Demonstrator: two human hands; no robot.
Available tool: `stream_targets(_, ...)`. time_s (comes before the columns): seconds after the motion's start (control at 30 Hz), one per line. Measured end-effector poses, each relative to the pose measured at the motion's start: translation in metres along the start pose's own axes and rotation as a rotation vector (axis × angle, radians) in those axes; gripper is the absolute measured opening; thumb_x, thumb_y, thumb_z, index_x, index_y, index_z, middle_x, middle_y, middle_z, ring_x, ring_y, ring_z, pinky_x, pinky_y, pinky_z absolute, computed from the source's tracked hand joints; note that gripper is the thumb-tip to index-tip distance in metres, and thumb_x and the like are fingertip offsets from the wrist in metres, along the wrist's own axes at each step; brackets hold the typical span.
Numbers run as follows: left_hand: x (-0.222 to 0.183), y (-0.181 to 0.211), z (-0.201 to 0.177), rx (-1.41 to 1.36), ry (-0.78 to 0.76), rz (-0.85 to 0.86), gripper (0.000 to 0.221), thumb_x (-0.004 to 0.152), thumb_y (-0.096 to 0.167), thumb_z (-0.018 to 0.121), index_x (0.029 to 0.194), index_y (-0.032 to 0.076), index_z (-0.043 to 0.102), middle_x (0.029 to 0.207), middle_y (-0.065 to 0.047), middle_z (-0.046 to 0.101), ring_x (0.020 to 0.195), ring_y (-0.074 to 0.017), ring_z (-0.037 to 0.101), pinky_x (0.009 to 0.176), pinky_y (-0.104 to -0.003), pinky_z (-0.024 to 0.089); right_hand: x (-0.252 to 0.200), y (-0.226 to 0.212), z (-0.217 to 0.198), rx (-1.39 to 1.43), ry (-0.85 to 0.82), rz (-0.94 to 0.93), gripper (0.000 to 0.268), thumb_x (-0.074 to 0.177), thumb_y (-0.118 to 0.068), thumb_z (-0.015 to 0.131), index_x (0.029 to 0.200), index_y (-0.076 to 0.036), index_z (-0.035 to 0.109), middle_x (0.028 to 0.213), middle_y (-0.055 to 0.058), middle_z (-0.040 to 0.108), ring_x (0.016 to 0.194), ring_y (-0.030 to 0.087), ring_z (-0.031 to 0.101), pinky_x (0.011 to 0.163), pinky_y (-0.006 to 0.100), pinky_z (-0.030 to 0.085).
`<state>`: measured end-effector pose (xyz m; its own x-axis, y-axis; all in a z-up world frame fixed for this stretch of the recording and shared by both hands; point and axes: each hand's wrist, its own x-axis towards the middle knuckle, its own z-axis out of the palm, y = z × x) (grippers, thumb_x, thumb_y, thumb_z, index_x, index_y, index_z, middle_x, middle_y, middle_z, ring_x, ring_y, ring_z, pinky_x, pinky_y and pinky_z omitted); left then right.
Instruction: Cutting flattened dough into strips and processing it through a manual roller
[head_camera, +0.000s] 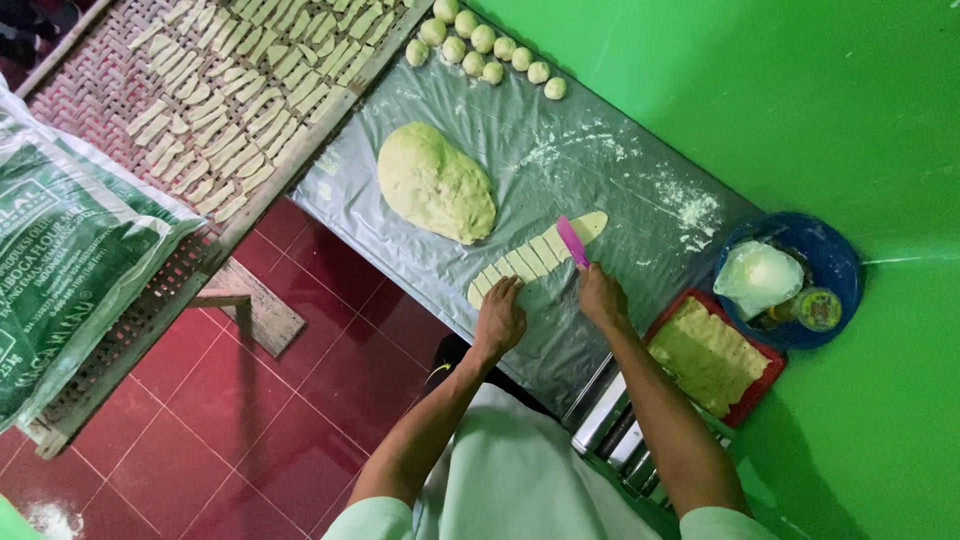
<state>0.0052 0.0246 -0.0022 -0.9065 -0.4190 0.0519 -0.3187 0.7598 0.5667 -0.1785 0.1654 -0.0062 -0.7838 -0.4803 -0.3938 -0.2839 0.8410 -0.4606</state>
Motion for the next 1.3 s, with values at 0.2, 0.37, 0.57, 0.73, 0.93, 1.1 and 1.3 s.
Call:
stream_targets(0.2,-0.001,0.006,-0.012,-0.024,0.039,0.016,0.061,0.071,0.007,0.055,0.131,0.002,0.061,0.134,-0.024,0.061,0.133,-0.0419,0.054,0.11,-0.051,0.043,0.003,-0.02,-0.016,0.082,-0.027,-0.011,0.052,0.112,-0.044,0.034,0.106,-0.001,0.062,0.101,0.034,0.072,0.104,0.053,0.07,0.085,0.065,0.055)
stream_targets(0.37,-0.002,-0.004,-0.01,-0.051,0.066,0.023,0.062,0.07,0.005,0.056,0.132,0.001,0.06,0.133,-0.025,0.06,0.133,-0.0438,0.053,0.109,-0.052,0.043,0.027,-0.016,-0.005,-0.027,-0.058,-0.002,0.05,0.111,-0.048,0.035,0.107,-0.007,0.063,0.101,0.028,0.074,0.102,0.048,0.073,0.083,0.061,0.057)
stream_targets(0.57,-0.002,-0.009,-0.007,-0.047,0.039,-0.011,0.064,0.071,0.007,0.057,0.135,0.002,0.059,0.136,-0.024,0.059,0.135,-0.0427,0.052,0.109,-0.052,0.043,0.032,-0.018,-0.003,-0.026,-0.067,-0.024,0.05,0.111,-0.045,0.034,0.11,-0.005,0.063,0.105,0.03,0.074,0.105,0.049,0.071,0.086,0.062,0.057)
stream_targets(0.73,0.016,0.007,-0.018,0.012,0.013,-0.03,0.059,0.076,0.008,0.055,0.134,0.003,0.06,0.136,-0.021,0.06,0.134,-0.04,0.053,0.109,-0.05,0.043,0.017,-0.024,-0.011,-0.014,-0.074,-0.031,0.05,0.112,-0.045,0.033,0.114,-0.005,0.063,0.109,0.03,0.073,0.108,0.048,0.071,0.088,0.062,0.056)
stream_targets(0.93,0.069,0.012,-0.016,0.094,0.037,0.03,0.05,0.084,0.01,0.052,0.133,0.007,0.065,0.136,-0.017,0.063,0.134,-0.0366,0.056,0.107,-0.048,0.045,-0.004,-0.023,-0.023,0.04,-0.088,0.021,0.058,0.112,-0.049,0.03,0.116,-0.002,0.064,0.114,0.031,0.072,0.112,0.049,0.069,0.091,0.062,0.055)
stream_targets(1.1,0.106,0.009,0.0,0.225,-0.059,0.064,0.055,0.091,0.017,0.054,0.144,0.007,0.057,0.147,-0.015,0.056,0.144,-0.0351,0.045,0.117,-0.05,0.036,-0.005,-0.019,-0.028,0.102,-0.077,0.015,0.056,0.113,-0.045,0.033,0.102,0.0,0.065,0.1,0.032,0.073,0.099,0.049,0.072,0.078,0.061,0.057)
stream_targets(1.3,0.118,0.013,0.014,0.312,-0.225,0.047,0.062,0.096,0.026,0.054,0.155,0.008,0.044,0.158,-0.014,0.046,0.151,-0.0371,0.035,0.122,-0.052,0.028,-0.004,-0.02,-0.031,0.132,-0.172,0.085,0.058,0.112,-0.047,0.031,0.106,-0.001,0.065,0.103,0.031,0.073,0.105,0.049,0.071,0.083,0.061,0.056)
